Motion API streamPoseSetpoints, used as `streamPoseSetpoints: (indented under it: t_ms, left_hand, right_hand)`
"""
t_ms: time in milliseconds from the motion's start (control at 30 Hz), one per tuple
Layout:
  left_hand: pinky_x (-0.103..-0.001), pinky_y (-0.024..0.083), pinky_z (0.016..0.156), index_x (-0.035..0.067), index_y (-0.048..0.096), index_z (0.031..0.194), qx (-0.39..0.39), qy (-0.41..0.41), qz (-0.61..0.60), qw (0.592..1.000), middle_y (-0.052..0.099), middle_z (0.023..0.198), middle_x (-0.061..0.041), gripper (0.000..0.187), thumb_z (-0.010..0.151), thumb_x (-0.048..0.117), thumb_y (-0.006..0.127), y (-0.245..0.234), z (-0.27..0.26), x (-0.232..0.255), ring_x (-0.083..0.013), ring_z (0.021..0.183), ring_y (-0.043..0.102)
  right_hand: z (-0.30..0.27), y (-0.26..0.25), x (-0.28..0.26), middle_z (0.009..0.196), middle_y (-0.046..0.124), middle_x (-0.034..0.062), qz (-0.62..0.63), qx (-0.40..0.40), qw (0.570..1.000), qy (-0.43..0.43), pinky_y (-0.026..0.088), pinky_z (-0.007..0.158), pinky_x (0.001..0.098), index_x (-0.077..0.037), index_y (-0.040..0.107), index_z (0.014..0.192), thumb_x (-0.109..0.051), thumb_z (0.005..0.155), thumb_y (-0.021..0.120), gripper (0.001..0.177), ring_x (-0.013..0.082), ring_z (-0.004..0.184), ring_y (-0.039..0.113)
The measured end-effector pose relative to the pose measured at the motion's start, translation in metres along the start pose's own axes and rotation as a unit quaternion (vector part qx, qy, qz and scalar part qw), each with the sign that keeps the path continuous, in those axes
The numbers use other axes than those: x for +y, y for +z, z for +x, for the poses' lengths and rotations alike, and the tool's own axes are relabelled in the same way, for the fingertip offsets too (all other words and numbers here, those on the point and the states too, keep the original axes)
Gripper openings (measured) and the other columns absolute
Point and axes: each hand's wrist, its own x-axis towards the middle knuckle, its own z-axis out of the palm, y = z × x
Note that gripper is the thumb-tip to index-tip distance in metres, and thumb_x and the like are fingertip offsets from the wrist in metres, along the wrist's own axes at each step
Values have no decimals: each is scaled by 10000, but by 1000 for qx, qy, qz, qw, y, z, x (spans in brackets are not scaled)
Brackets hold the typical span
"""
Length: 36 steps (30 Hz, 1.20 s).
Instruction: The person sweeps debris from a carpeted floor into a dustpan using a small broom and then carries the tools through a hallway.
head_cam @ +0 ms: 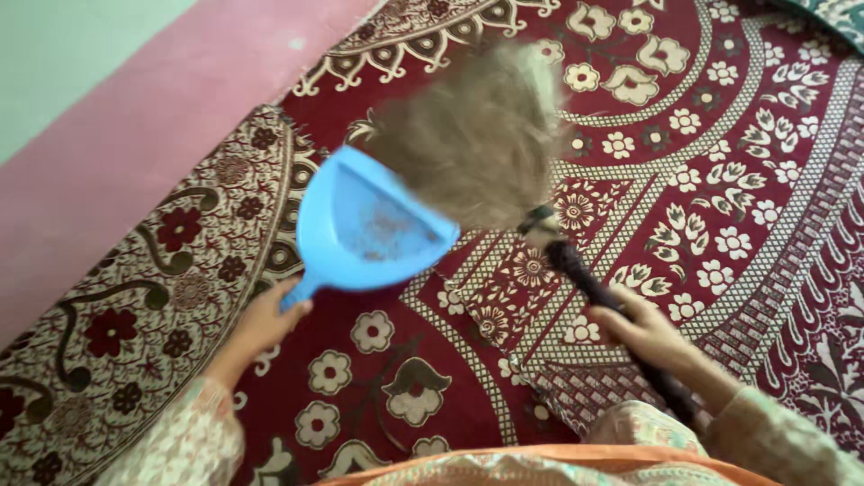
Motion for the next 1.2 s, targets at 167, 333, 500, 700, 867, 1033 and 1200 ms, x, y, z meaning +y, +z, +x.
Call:
streamPoseSetpoints:
  t_ms: [167, 333, 500, 700, 867, 1033, 1200]
  left_hand:
    - [-324, 535, 579, 103, 541, 1422, 138, 97, -76, 983, 704, 760, -37, 616, 886, 345, 724, -40, 5, 59, -162, 574, 658]
    - [-290, 506, 577, 60, 650, 1207, 222, 157, -176, 946, 648, 787, -17, 298, 957, 222, 677, -90, -26, 127, -105, 616, 620]
    - [-248, 498, 536, 78, 627, 1237, 237, 138, -214, 937, 658, 832, 25, 313, 949, 188, 685, -110, -43, 155, -72, 619, 621]
    - [-233, 479, 493, 70, 627, 1242, 217, 142, -232, 938, 634, 831, 20, 302, 971, 190, 680, -107, -50, 155, -65, 619, 597]
    - [-231, 498, 504, 72, 630, 1233, 210, 140, -205, 946, 636, 812, 24, 292, 969, 189, 675, -101, -44, 149, -56, 612, 607]
    - [-247, 472, 532, 46, 646, 1179, 199, 170, -223, 939, 622, 784, 16, 222, 995, 165, 680, -95, -42, 154, -65, 608, 576]
    - [-245, 473, 495, 67, 636, 1190, 194, 146, -221, 945, 618, 781, 24, 237, 984, 175, 681, -92, -44, 160, -65, 583, 578]
  right_hand:
    - [0, -27, -40, 736, 606, 101, -18, 116, 993, 14, 476, 451, 333, -52, 547, 1176, -195, 960, 624, 270, 171, 522, 580]
    - [17, 29, -98, 758, 585, 62, -109, 124, 983, 82, 454, 447, 356, -179, 459, 1417, -323, 1017, 605, 449, 178, 538, 516]
    - [33, 161, -109, 1239, 702, 171, -181, -170, 908, -337, 562, 851, 406, -99, 560, 1399, -326, 1022, 728, 471, 259, 1053, 688]
    - [30, 207, -110, 1187, 706, 97, -172, -257, 927, -212, 586, 801, 353, -295, 409, 1551, -291, 926, 640, 667, 212, 872, 736]
    - [58, 93, -77, 783, 622, 7, -74, 32, 993, 86, 432, 486, 281, -404, 356, 1580, -345, 997, 547, 616, 124, 597, 516]
    - [59, -11, -12, 774, 550, 17, 20, 221, 975, 9, 429, 448, 293, -273, 405, 1585, -265, 992, 593, 622, 103, 560, 502]
    - [29, -48, -12, 737, 518, 60, 19, 284, 959, 4, 421, 438, 301, -263, 373, 1600, -274, 1012, 597, 630, 147, 528, 486]
